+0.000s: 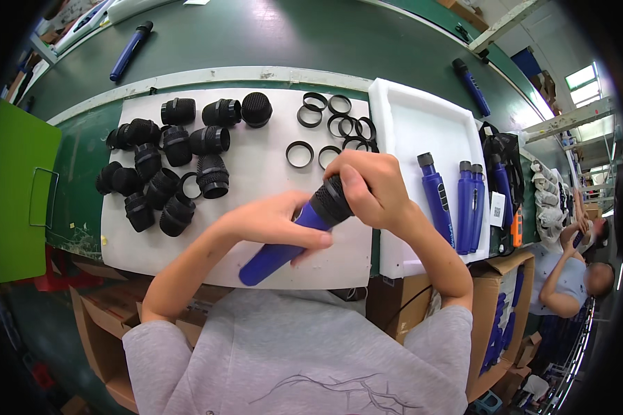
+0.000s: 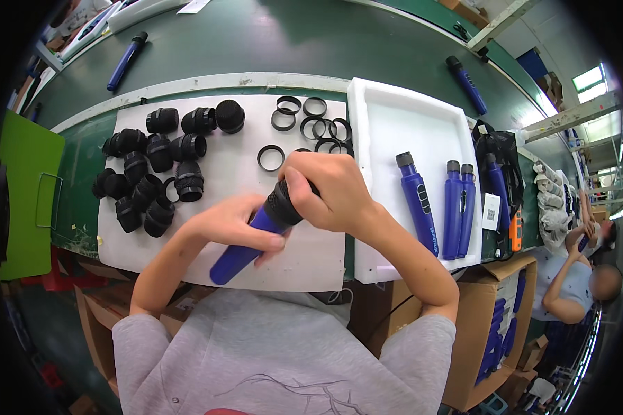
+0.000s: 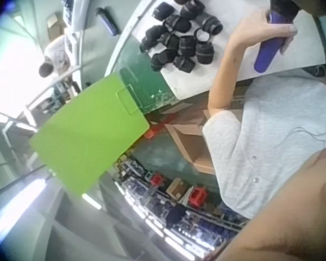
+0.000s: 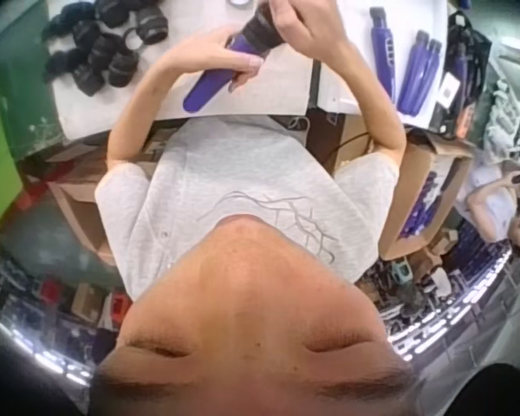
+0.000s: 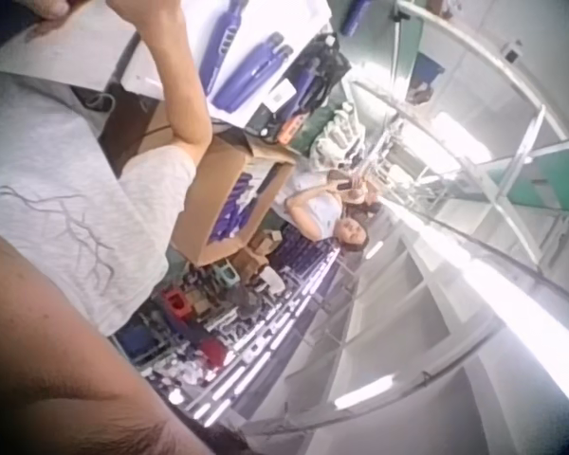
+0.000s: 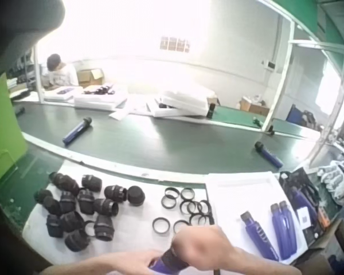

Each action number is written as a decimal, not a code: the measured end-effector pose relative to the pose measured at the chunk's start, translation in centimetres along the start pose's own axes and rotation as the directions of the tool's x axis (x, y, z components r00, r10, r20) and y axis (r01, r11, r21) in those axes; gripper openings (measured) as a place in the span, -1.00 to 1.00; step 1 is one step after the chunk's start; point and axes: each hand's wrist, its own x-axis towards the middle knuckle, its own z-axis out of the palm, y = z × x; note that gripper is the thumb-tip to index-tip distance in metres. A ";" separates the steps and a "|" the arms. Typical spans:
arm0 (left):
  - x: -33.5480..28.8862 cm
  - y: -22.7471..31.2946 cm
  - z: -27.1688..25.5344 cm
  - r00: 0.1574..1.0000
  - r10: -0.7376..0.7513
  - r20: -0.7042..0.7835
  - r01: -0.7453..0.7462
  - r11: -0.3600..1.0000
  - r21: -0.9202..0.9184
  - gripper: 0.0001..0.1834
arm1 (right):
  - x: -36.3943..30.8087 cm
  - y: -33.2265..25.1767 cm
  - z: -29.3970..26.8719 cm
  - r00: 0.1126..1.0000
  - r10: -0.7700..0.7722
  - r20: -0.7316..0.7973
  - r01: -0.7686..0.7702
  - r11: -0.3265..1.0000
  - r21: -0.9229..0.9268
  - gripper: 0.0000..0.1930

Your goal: The person assembles blue water bottles by hand at a workbench. They pick up a bottle, attach a black mesh grip to the neck, and then screw on a black cap. The completed bottles are placed on the table, and the process is repeated for multiple units.

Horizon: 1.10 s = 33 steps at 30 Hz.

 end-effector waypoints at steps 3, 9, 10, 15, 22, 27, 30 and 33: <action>0.2 -1.1 0.2 0.970 0.034 0.239 0.047 0.945 -0.323 -0.67 | -0.1 -0.3 -0.4 0.959 -0.274 -0.078 0.274 0.962 -0.013 -0.83; 0.1 1.7 1.0 0.965 -0.262 -0.006 0.248 0.919 -0.306 -0.61 | -0.9 1.5 -0.5 0.978 -0.193 -0.078 0.184 0.976 -0.118 -0.83; -0.1 1.9 0.9 0.965 -0.263 -0.008 0.248 0.919 -0.305 -0.62 | -0.5 1.7 -0.4 0.978 -0.185 -0.094 0.173 0.977 -0.125 -0.82; -0.3 2.4 0.9 0.948 -0.251 -0.197 0.246 0.968 -0.053 -0.70 | -0.3 1.3 0.2 1.000 -0.007 -0.009 0.006 0.990 -0.139 -0.73; 1.2 0.8 1.0 0.909 -0.076 -0.409 0.198 0.944 0.263 -0.77 | -0.1 2.4 0.1 0.977 0.177 0.123 -0.137 0.950 -0.281 -0.66; 0.5 0.7 -0.1 0.992 -0.008 -0.129 0.036 0.976 0.214 -0.69 | -0.2 1.1 -0.3 0.999 -0.043 0.033 0.048 0.986 -0.163 -0.75; 0.5 -0.4 0.3 0.996 -0.017 0.083 0.027 0.992 -0.123 -0.67 | -0.1 1.1 0.1 0.960 -0.276 -0.047 0.272 0.960 -0.070 -0.86; 1.2 -0.6 0.9 0.989 -0.130 0.075 0.144 0.962 -0.234 -0.70 | -0.3 0.7 -0.4 0.951 -0.310 -0.017 0.305 0.943 -0.135 -0.86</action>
